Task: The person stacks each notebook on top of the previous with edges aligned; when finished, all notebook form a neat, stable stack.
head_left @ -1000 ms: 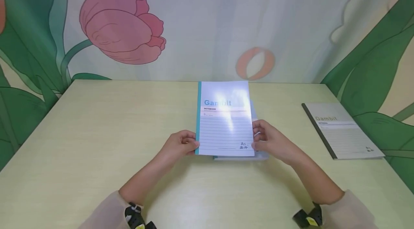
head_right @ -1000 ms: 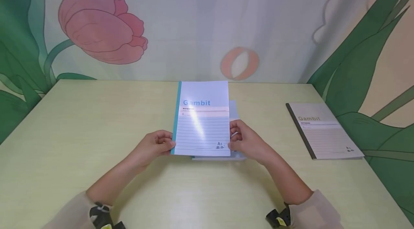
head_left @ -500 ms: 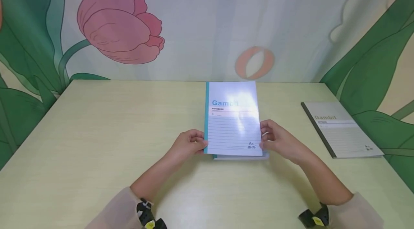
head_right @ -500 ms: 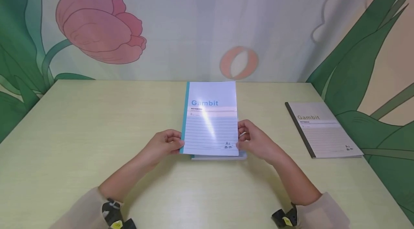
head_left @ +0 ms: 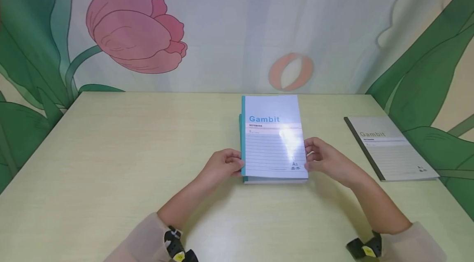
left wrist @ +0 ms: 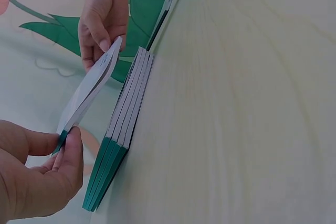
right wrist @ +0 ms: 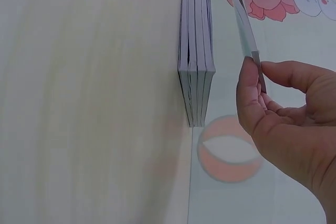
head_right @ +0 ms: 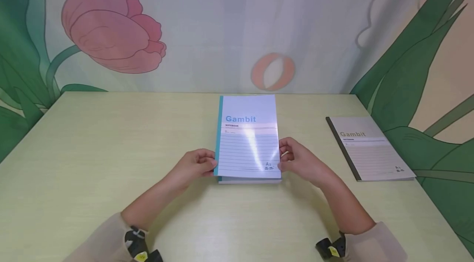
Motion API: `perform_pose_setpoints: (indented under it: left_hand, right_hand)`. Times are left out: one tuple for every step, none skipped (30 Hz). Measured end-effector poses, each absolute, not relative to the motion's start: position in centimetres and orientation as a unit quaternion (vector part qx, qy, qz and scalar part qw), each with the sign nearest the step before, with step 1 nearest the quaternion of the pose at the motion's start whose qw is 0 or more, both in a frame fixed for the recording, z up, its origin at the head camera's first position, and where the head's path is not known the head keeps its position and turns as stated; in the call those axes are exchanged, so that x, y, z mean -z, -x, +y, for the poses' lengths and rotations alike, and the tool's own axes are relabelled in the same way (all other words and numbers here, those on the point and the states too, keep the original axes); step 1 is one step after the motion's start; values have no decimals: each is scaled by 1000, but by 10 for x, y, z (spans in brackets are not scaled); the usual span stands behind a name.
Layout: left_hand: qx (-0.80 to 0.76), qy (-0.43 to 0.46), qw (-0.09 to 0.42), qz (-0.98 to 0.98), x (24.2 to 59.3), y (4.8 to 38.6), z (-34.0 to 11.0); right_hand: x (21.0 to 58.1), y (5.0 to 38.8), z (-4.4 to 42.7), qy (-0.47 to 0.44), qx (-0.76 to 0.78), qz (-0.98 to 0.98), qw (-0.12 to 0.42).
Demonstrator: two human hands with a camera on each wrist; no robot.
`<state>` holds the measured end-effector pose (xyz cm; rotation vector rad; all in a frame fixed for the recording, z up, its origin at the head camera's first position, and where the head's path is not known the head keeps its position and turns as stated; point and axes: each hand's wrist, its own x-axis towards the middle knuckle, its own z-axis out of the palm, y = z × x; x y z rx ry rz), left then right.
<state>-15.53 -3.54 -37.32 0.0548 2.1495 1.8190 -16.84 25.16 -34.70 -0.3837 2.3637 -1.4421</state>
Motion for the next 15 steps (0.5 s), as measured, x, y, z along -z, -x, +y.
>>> perform_pose_setpoints:
  left_hand:
    - [-637, -20, 164, 753, 373, 155, -35]
    - [-637, -19, 166, 752, 373, 155, -35]
    - [-638, -19, 169, 751, 373, 155, -34]
    - [-638, -17, 171, 750, 373, 155, -34]
    - [-638, -16, 174, 750, 373, 154, -34]
    - [-638, -15, 177, 749, 373, 154, -33]
    - [-637, -15, 179, 750, 373, 154, -33]
    - [-637, -15, 182, 749, 373, 154, -33]
    - [-636, -15, 186, 748, 373, 155, -33]
    - [-636, -16, 190, 748, 373, 155, -32]
    - [-636, -16, 193, 747, 373, 155, -32]
    - [-638, -17, 195, 745, 372, 155, -32]
    - [-639, -15, 198, 743, 372, 154, -31]
    - [-639, -14, 200, 742, 372, 155, -31]
    - [-640, -13, 202, 741, 372, 155, -30]
  right_hand:
    - [347, 169, 252, 133, 506, 834, 174]
    - [347, 169, 253, 131, 503, 836, 175]
    - [347, 170, 254, 129, 500, 838, 178]
    - [348, 170, 255, 126, 498, 839, 180]
    - [348, 171, 256, 125, 498, 839, 182]
    - [348, 171, 256, 125, 498, 838, 185]
    - [348, 172, 257, 124, 499, 837, 187]
    - [348, 173, 258, 123, 499, 836, 190]
    - [349, 173, 258, 121, 499, 836, 193]
    - [349, 174, 259, 119, 498, 836, 196]
    - [350, 175, 259, 118, 496, 837, 198]
    - [350, 176, 260, 117, 493, 839, 200]
    - [350, 176, 260, 116, 489, 841, 202]
    - [351, 177, 260, 115, 484, 843, 204]
    - [351, 178, 260, 115, 479, 846, 205]
